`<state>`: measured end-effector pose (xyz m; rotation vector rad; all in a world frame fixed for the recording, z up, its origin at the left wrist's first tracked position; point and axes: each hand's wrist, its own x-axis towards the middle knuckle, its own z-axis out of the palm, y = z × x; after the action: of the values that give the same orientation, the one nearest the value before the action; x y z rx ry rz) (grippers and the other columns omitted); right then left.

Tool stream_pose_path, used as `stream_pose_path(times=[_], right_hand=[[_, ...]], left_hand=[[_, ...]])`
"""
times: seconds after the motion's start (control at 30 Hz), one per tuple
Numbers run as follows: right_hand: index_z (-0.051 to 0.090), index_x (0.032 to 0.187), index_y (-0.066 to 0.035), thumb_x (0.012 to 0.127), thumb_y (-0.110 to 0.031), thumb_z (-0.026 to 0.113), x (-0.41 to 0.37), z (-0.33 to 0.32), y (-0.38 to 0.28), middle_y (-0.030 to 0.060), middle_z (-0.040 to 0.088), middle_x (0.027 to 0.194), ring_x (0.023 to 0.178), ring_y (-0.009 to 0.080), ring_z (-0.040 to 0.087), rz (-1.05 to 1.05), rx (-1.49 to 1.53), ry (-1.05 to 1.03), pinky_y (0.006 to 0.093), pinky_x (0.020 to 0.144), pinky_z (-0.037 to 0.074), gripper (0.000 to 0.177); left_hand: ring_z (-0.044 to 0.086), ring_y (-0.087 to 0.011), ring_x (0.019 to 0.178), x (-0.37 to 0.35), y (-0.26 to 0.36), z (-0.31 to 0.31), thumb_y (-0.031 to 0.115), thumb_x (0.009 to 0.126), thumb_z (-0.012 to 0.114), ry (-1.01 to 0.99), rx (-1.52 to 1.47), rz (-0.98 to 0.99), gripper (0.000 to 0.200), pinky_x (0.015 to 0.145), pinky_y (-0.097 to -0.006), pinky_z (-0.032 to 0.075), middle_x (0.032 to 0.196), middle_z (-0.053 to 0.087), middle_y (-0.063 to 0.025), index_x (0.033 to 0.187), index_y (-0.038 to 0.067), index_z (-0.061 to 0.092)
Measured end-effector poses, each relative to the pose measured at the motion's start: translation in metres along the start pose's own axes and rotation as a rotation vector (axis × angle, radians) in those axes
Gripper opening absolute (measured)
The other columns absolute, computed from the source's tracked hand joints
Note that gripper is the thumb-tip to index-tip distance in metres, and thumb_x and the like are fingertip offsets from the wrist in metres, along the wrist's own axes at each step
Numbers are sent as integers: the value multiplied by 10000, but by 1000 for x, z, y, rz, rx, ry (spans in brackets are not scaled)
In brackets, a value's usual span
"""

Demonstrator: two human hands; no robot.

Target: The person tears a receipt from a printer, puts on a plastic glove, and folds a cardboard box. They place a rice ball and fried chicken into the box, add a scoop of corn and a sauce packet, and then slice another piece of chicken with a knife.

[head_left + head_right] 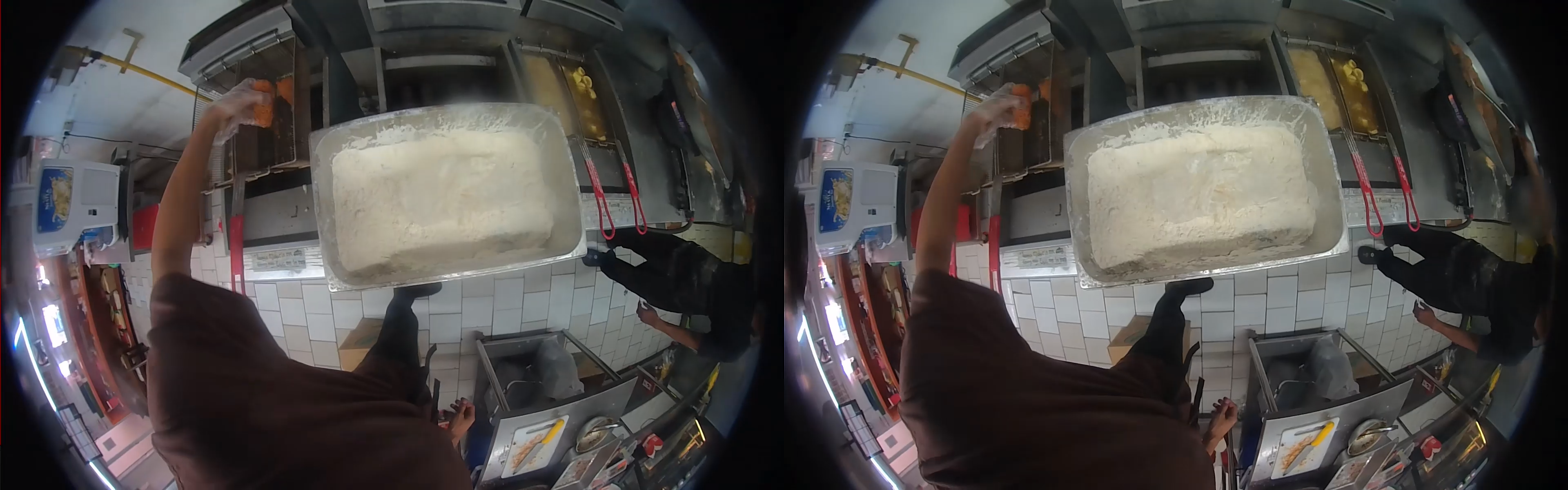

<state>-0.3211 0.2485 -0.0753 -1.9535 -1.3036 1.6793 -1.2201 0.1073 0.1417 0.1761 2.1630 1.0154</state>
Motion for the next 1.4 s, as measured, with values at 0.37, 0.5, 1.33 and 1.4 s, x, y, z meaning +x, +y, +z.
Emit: stream_pose_path(times=[0.37,0.5,1.33,1.4], right_hand=[[649,936,8,947,-260,605,4,20,38,37,639,761,682,97,554,-88,1,142,254,649,456,271],[646,969,-11,927,-255,616,-26,1,88,72,660,803,736,115,613,-143,251,408,292,690,506,249],[623,1118,-48,928,-261,614,-396,30,418,103,678,955,822,197,668,513,1297,2033,304,677,514,286],[624,1093,-9,922,-230,629,-396,-8,424,135,692,921,818,199,681,459,1206,2073,309,705,545,280]], left_hand=[[583,-189,731,-124,140,212,416,936,548,-1025,-995,524,521,456,-260,500,1196,517,-182,1320,90,412],[621,-162,693,-217,138,401,369,807,711,-1515,-414,134,645,499,-232,519,1055,599,-122,1306,79,423],[609,-234,818,-1011,-606,867,359,787,671,-2351,1312,985,416,696,-372,493,988,633,-109,1026,25,610],[595,-282,948,-1001,-580,867,399,800,661,-2400,1189,1125,489,814,-393,464,1060,634,-142,1073,-3,606]])
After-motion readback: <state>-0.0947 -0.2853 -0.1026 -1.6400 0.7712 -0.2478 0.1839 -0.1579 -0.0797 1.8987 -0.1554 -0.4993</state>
